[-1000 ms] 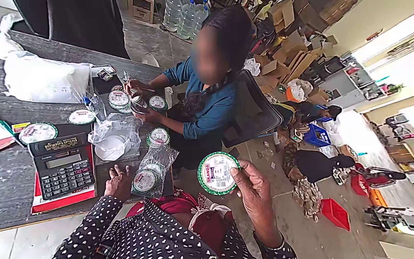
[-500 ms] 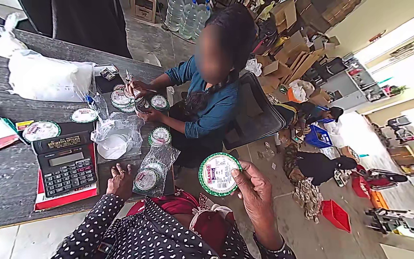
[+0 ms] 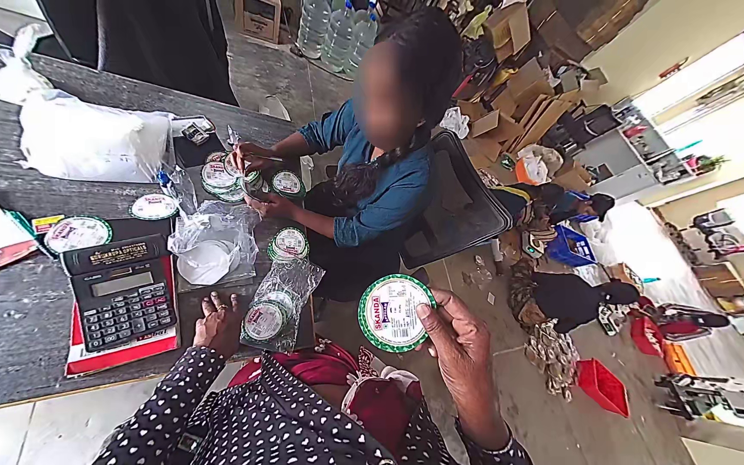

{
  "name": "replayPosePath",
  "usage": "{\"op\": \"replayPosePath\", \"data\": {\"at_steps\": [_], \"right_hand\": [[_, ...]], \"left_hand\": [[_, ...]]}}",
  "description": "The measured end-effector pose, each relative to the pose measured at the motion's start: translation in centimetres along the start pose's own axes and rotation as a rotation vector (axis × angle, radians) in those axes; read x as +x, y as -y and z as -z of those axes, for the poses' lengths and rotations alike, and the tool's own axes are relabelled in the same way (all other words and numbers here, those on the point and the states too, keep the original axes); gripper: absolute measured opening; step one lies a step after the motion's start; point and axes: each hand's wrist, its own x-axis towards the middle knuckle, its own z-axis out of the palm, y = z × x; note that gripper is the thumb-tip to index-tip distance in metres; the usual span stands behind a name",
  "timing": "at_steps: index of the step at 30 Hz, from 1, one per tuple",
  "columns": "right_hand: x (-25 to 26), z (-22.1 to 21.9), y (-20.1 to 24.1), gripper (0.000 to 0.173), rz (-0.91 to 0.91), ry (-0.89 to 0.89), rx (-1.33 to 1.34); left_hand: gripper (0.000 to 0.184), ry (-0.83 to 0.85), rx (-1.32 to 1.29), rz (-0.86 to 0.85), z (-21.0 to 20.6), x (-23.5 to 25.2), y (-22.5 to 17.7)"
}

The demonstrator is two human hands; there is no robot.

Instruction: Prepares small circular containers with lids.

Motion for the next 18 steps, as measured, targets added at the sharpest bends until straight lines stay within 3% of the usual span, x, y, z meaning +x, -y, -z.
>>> {"op": "replayPosePath", "data": {"at_steps": [18], "right_hand": [[-0.13,-0.09,0.0,0.018,0.008,0.017,-0.005]], "left_hand": [[0.103,0.001,0.01,-0.006,0.26,-0.27,-0.03]]}}
